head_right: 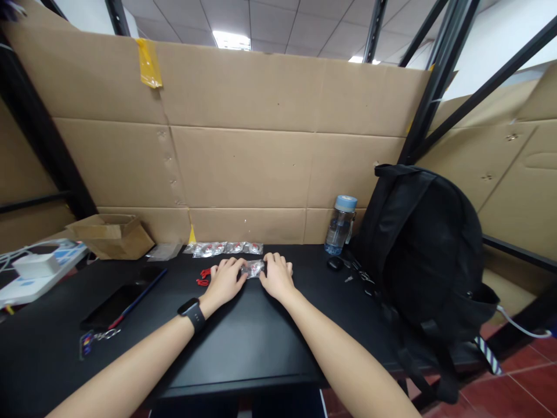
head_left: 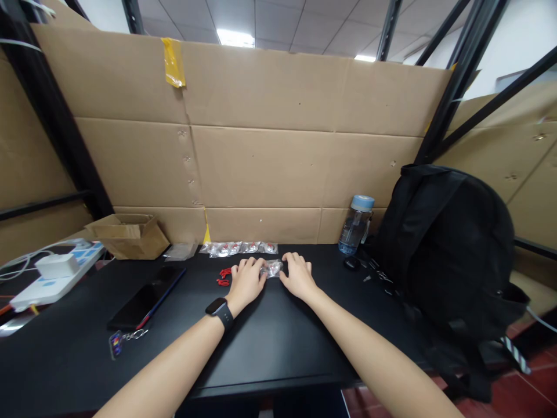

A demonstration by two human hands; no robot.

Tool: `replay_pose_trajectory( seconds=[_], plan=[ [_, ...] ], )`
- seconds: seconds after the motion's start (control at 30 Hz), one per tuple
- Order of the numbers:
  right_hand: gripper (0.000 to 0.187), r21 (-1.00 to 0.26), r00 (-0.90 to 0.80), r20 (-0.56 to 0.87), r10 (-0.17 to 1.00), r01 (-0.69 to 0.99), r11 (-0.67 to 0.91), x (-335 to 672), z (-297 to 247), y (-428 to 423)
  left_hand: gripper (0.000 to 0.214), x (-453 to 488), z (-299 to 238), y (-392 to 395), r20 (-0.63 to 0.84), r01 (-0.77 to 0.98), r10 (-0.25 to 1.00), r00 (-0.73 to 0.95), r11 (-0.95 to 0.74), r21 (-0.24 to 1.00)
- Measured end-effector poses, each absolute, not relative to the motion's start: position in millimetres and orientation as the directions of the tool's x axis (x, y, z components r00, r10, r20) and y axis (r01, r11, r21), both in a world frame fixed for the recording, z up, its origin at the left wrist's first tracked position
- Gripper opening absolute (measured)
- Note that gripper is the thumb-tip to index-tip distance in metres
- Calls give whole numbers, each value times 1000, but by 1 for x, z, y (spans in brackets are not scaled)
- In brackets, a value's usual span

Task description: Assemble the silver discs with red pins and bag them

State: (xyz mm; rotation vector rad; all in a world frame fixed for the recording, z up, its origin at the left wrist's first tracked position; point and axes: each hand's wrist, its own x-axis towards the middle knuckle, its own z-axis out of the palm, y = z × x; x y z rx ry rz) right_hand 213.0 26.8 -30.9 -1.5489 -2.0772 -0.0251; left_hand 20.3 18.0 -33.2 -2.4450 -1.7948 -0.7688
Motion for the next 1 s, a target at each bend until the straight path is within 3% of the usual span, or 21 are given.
replay_pose_trajectory(
  seconds=[0.1,0.3,0.53,0.7,0.83,1.0],
  plan=[
    [35,-229,-315,499,807,851,473,213,-26,25,24,20,-36,19,399,897,877,267,-378,230],
    [19,-179,-442,459,770,803,568,214,-24,23,31,17,-43,23,353,866,880,317,-420,270],
    [18,-309,-432,398,809,768,562,215,-25,28,27,13,-39,26,261,805,882,393,-467,366],
    [11,-399,-378,326,866,776,489,221,-23,32,24,12,-33,23,307,796,868,390,-486,362],
    [23,-494,-369,272,889,739,458,227,-19,30,30,13,-30,21,308,798,872,380,-478,367],
    [25,-570,-398,229,888,685,454,231,-13,27,30,10,-28,16,291,774,860,419,-506,381]
  ],
)
